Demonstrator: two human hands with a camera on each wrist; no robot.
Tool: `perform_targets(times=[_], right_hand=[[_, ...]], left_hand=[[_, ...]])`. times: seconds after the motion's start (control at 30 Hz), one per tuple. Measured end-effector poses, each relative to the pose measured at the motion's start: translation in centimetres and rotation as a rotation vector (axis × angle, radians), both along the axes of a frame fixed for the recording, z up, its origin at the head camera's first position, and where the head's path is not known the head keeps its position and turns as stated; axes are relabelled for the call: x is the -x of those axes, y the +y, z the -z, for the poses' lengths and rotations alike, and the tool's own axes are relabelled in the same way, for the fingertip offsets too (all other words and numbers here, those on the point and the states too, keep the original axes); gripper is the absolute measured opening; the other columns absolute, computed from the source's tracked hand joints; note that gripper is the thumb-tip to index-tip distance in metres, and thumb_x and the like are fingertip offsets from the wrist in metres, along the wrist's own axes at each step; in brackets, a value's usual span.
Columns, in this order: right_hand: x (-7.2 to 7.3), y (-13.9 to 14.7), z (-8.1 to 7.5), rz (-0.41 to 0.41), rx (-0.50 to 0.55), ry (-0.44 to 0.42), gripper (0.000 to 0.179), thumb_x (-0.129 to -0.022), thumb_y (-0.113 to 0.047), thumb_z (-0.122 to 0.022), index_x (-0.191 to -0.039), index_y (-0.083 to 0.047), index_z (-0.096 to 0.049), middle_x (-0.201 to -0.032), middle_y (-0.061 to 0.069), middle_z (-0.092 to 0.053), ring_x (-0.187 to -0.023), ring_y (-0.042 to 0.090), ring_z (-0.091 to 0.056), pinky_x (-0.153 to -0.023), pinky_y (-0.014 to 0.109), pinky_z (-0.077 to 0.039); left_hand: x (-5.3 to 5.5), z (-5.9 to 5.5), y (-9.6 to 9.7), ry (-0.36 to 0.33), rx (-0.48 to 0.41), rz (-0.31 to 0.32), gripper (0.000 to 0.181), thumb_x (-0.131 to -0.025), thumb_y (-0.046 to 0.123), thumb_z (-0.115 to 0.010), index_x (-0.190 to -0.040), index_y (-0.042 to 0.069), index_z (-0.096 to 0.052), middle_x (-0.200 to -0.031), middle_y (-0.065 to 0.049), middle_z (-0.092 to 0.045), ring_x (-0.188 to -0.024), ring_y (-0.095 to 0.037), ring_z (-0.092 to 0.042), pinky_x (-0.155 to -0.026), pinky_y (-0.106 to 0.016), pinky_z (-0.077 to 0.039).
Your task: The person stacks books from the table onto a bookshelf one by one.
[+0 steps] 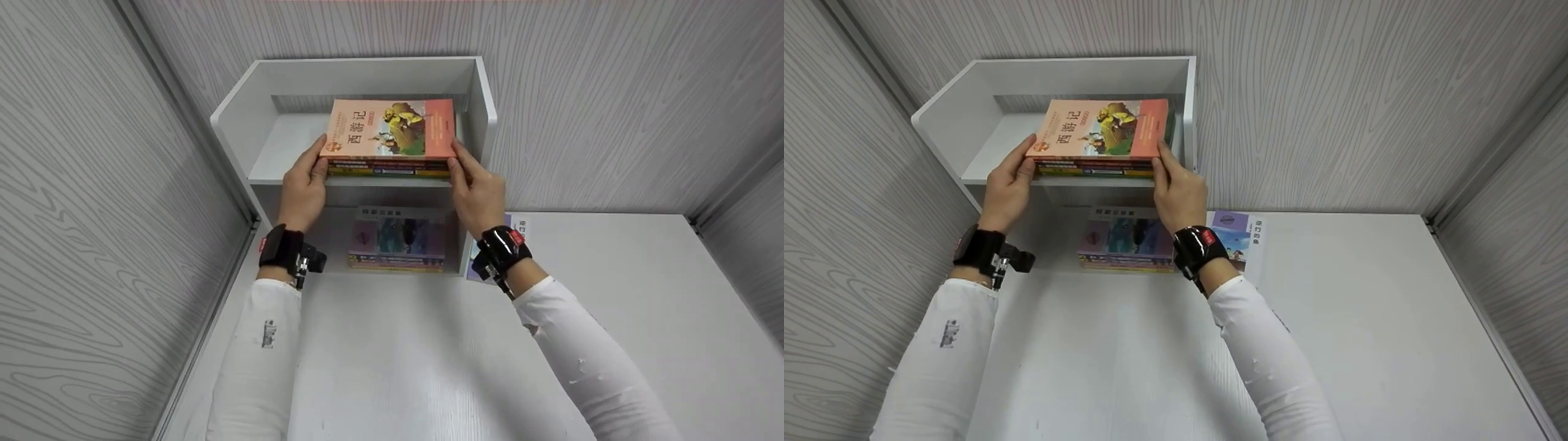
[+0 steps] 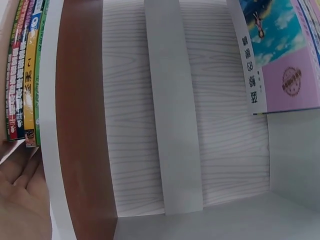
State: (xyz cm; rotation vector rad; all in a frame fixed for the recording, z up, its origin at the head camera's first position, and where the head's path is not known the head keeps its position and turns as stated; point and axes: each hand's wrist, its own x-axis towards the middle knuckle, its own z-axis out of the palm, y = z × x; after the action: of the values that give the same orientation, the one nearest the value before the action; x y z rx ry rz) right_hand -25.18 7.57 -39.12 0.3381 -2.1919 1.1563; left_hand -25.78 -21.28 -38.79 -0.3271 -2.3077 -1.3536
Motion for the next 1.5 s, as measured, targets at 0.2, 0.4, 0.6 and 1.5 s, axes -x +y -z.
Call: perform_targets(times=[0.2, 0.4, 0.6, 1.5], right_hand=[[0.2, -0.1, 0.0, 0.043, 0.019, 0.019, 0.037, -0.107, -0.029, -0.061, -0.141, -0.016, -0.064, -0.086, 0.012, -0.078, -0.061, 0.015, -0.060, -0.054, 0.018, -0.038], [0.3, -0.1, 0.1, 0.052, 0.008, 0.045, 0.036, -0.106, -0.030, -0.063, -0.138, -0.013, -0.064, -0.076, 0.011, -0.075, -0.049, 0.012, -0.040, -0.049, 0.020, -0.029], [0.5, 0.1, 0.2, 0.059, 0.007, 0.059, 0.036, -0.106, -0.029, -0.063, -0.137, -0.012, -0.064, -0.086, 0.013, -0.079, -0.046, 0.006, -0.031, -0.048, 0.020, -0.026], [0.2, -0.4, 0.4, 0.082, 0.045, 0.067, 0.034, -0.106, -0.027, -0.064, -0.134, -0.007, -0.065, -0.123, 0.012, -0.069, -0.050, 0.014, -0.045, -0.053, 0.020, -0.033]], left_hand=[[0.5, -0.2, 0.4, 0.005, -0.039, -0.057, 0.046, -0.112, 0.022, -0.046, -0.157, 0.013, -0.047, -0.159, -0.007, -0.049, -0.146, -0.020, -0.046, -0.119, -0.031, -0.036], [0.6, -0.1, 0.9, 0.014, -0.044, -0.131, 0.045, -0.111, 0.021, -0.049, -0.155, 0.011, -0.049, -0.153, -0.010, -0.055, -0.141, -0.022, -0.052, -0.116, -0.032, -0.040], [0.6, -0.1, 1.3, 0.014, -0.033, -0.136, 0.048, -0.111, 0.021, -0.048, -0.157, 0.006, -0.043, -0.150, -0.017, -0.056, -0.115, -0.028, -0.061, -0.096, -0.032, -0.044], [0.6, 0.0, 1.1, 0.065, -0.056, -0.109, 0.053, -0.105, 0.033, -0.057, -0.151, 0.008, -0.053, -0.158, -0.012, -0.049, -0.134, -0.021, -0.058, -0.102, -0.033, -0.052]])
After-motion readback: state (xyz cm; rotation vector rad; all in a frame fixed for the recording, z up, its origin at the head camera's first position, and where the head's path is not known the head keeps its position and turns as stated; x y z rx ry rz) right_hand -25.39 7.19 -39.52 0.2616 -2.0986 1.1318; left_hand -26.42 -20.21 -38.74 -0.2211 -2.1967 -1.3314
